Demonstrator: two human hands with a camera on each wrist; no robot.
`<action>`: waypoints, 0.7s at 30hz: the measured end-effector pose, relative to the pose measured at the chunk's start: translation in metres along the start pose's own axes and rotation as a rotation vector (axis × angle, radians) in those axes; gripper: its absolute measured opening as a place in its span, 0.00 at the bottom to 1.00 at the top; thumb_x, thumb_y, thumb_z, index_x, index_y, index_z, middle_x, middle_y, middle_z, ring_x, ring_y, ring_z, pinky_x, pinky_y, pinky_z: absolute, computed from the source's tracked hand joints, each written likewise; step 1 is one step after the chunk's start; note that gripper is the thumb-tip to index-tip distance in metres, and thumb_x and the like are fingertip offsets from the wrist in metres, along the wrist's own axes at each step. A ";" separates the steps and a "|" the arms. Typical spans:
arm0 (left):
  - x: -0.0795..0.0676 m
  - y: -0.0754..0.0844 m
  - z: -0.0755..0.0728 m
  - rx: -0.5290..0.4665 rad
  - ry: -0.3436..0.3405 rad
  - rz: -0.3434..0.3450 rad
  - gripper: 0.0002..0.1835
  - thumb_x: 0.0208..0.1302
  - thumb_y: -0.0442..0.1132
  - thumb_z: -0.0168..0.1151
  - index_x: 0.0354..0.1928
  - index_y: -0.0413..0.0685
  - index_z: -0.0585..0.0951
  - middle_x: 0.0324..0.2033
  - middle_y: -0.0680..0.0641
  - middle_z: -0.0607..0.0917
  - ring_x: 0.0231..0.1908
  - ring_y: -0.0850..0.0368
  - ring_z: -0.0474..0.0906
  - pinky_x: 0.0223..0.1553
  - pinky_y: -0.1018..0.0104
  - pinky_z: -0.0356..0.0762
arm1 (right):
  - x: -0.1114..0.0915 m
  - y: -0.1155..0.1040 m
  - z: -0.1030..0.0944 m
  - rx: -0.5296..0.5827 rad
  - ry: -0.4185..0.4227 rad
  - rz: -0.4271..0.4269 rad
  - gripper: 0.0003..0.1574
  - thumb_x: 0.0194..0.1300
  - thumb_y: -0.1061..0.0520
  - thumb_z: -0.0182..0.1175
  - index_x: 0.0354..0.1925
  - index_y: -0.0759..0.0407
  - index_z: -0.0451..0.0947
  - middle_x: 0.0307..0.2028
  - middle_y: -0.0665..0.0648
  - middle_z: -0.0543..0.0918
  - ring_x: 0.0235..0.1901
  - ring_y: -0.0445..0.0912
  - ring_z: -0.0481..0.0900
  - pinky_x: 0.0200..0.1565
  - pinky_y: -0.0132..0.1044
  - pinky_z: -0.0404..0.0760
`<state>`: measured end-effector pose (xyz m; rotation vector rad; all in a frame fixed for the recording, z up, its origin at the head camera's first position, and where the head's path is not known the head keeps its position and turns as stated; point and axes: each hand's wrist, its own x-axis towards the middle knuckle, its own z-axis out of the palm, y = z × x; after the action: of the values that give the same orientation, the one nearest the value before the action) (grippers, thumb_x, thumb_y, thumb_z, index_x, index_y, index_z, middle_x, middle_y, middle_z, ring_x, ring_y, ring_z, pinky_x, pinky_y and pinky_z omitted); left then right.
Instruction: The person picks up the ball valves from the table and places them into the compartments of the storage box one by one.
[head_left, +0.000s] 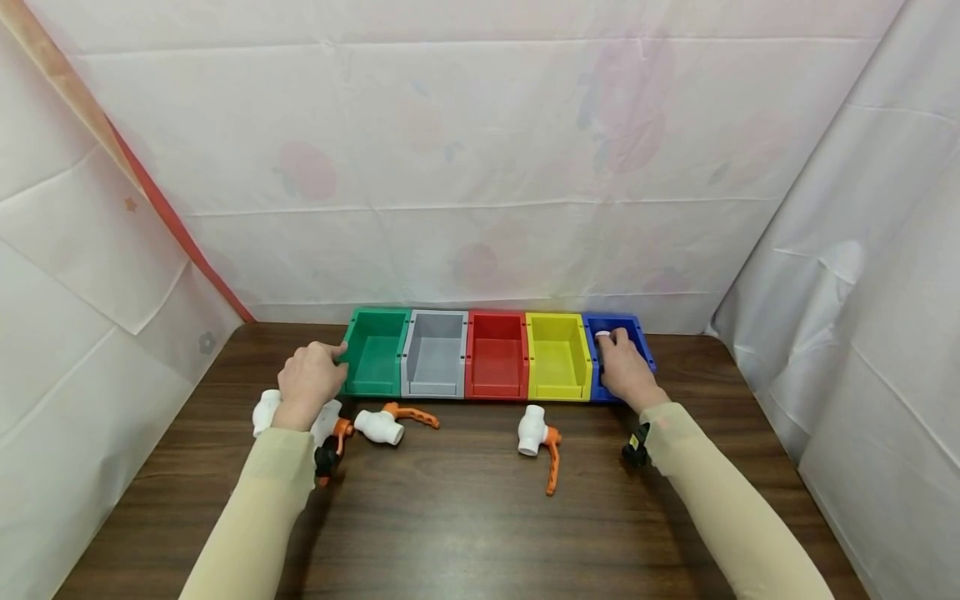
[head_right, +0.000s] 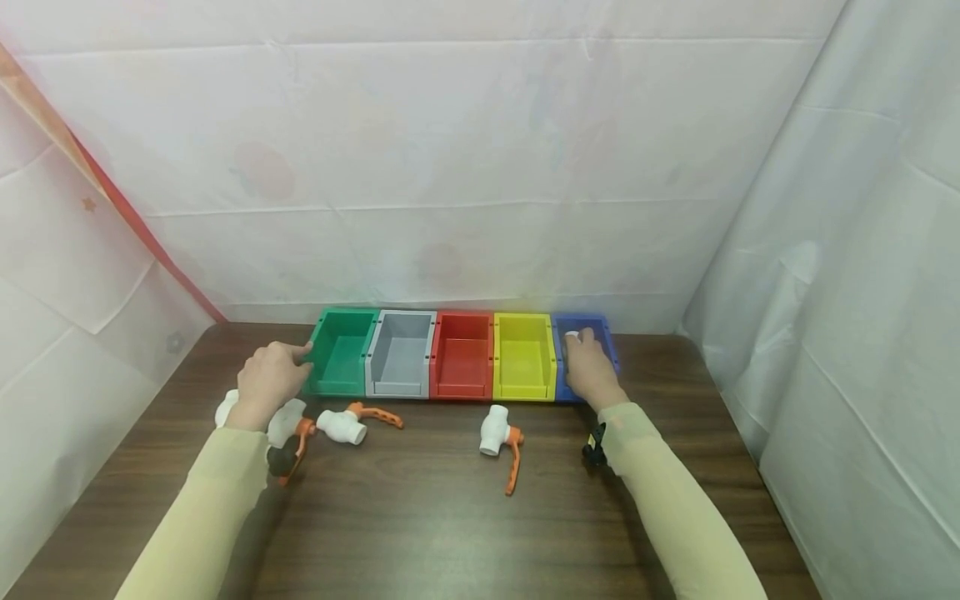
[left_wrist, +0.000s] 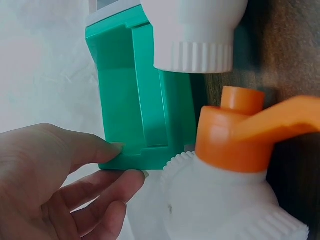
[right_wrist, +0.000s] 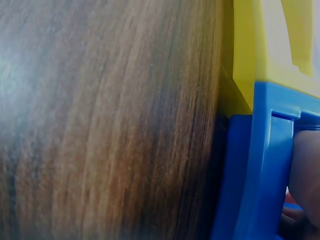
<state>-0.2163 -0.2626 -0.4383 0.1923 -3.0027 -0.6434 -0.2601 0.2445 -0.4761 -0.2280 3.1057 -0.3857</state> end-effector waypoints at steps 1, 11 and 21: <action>0.000 0.000 0.000 0.001 0.001 0.001 0.23 0.69 0.40 0.60 0.65 0.47 0.77 0.16 0.44 0.74 0.13 0.49 0.66 0.13 0.62 0.62 | 0.000 -0.001 0.000 -0.002 -0.001 -0.001 0.40 0.63 0.68 0.59 0.71 0.67 0.61 0.61 0.73 0.61 0.56 0.64 0.70 0.53 0.58 0.74; 0.002 -0.004 -0.001 0.001 -0.027 0.011 0.24 0.69 0.40 0.60 0.66 0.46 0.76 0.19 0.43 0.76 0.14 0.48 0.66 0.14 0.61 0.63 | -0.003 -0.002 0.000 -0.037 0.027 -0.016 0.34 0.64 0.67 0.58 0.68 0.68 0.67 0.60 0.71 0.64 0.56 0.64 0.71 0.55 0.59 0.74; 0.004 -0.005 0.000 0.008 -0.020 0.024 0.23 0.69 0.40 0.61 0.65 0.46 0.76 0.21 0.43 0.78 0.15 0.48 0.66 0.15 0.61 0.63 | -0.010 -0.003 -0.002 -0.039 0.085 -0.023 0.31 0.63 0.67 0.59 0.65 0.67 0.71 0.60 0.69 0.66 0.54 0.64 0.73 0.51 0.59 0.76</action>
<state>-0.2201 -0.2677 -0.4400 0.1512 -3.0226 -0.6352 -0.2501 0.2439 -0.4737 -0.2543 3.1991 -0.3449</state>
